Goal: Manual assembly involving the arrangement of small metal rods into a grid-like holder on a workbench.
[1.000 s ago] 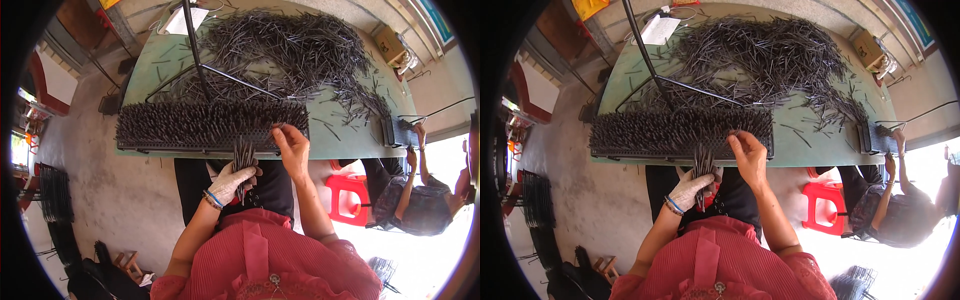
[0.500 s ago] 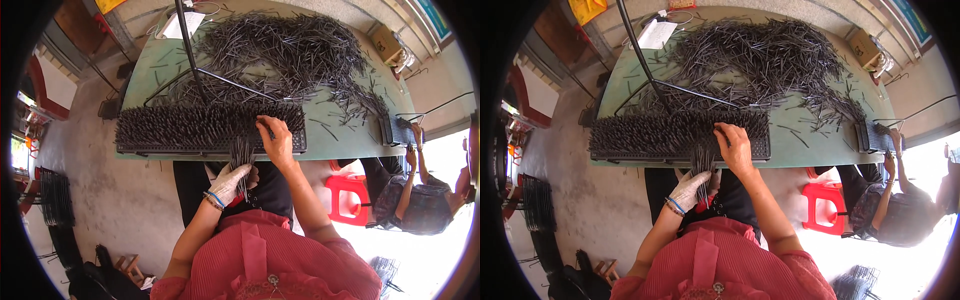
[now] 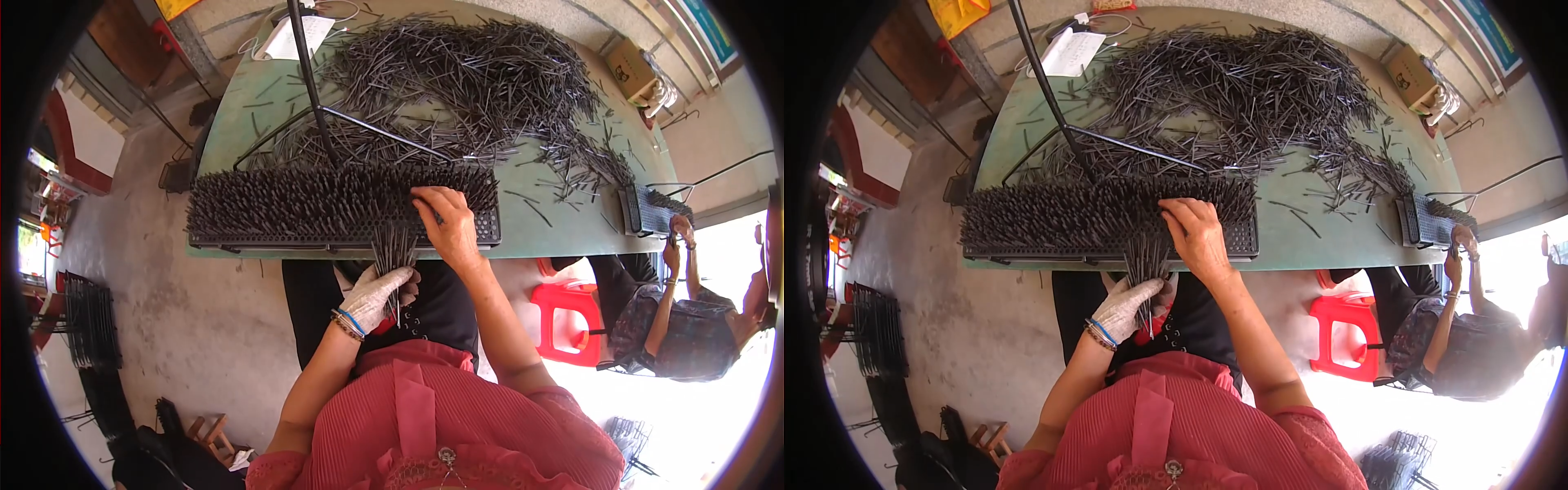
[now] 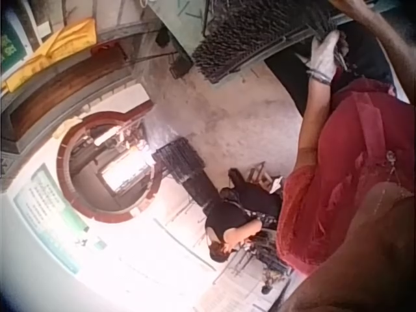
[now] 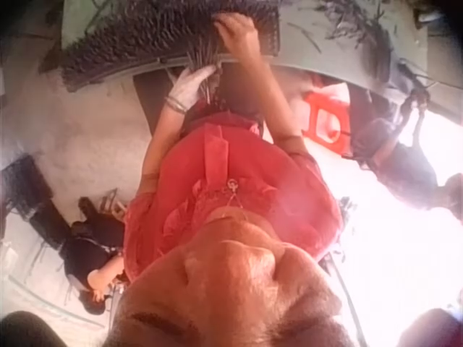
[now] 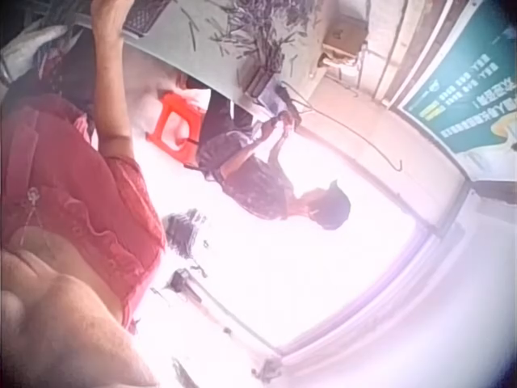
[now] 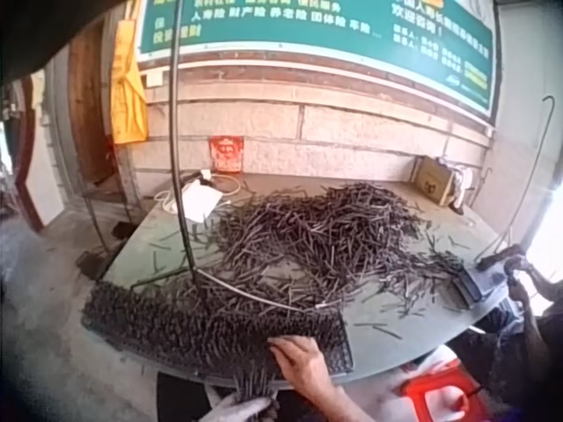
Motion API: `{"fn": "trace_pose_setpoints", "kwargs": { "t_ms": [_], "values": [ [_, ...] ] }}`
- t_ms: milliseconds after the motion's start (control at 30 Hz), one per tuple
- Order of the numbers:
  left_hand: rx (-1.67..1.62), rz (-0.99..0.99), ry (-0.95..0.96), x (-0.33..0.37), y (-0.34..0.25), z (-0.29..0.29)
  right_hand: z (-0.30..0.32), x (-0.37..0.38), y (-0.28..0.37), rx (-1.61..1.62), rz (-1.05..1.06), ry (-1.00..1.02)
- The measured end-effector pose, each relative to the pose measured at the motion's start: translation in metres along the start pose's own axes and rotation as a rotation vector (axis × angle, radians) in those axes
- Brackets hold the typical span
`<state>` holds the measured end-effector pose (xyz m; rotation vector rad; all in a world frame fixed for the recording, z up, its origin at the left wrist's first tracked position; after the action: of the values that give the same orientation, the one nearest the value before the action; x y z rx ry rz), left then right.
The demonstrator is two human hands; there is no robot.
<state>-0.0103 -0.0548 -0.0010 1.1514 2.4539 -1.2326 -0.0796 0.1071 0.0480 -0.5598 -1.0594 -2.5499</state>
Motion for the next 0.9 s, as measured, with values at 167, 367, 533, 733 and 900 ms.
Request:
{"fn": "trace_pose_setpoints", "kwargs": {
  "t_ms": [167,367,533,733,900],
  "values": [
    [-0.019,0.029,0.001,-0.001,0.001,0.001,0.004,-0.001,0.004,-0.041,0.054,-0.129],
    [-0.033,-0.071,0.012,-0.004,-0.004,-0.005,0.014,-0.031,0.007,0.454,-0.393,0.200],
    [0.159,-0.084,0.099,-0.002,-0.010,-0.012,0.001,-0.043,-0.002,0.719,-0.481,0.237],
    [0.082,-0.081,0.067,0.000,-0.001,-0.008,0.008,-0.044,-0.006,0.831,-0.564,0.147],
    [0.069,-0.060,0.035,0.002,0.003,-0.004,0.028,-0.026,-0.007,0.818,-0.467,-0.037]
  ]
}}
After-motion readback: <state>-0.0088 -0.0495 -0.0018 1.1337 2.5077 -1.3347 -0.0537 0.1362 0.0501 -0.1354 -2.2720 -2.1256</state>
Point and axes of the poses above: each hand's wrist, its own x-axis towards the middle knuckle, its own z-axis out of the back of the hand, y = z × x, the point moved 2 cm from there along x, towards the middle knuckle, and after that the axes turned 9 degrees about y, right-handed, at the moved point
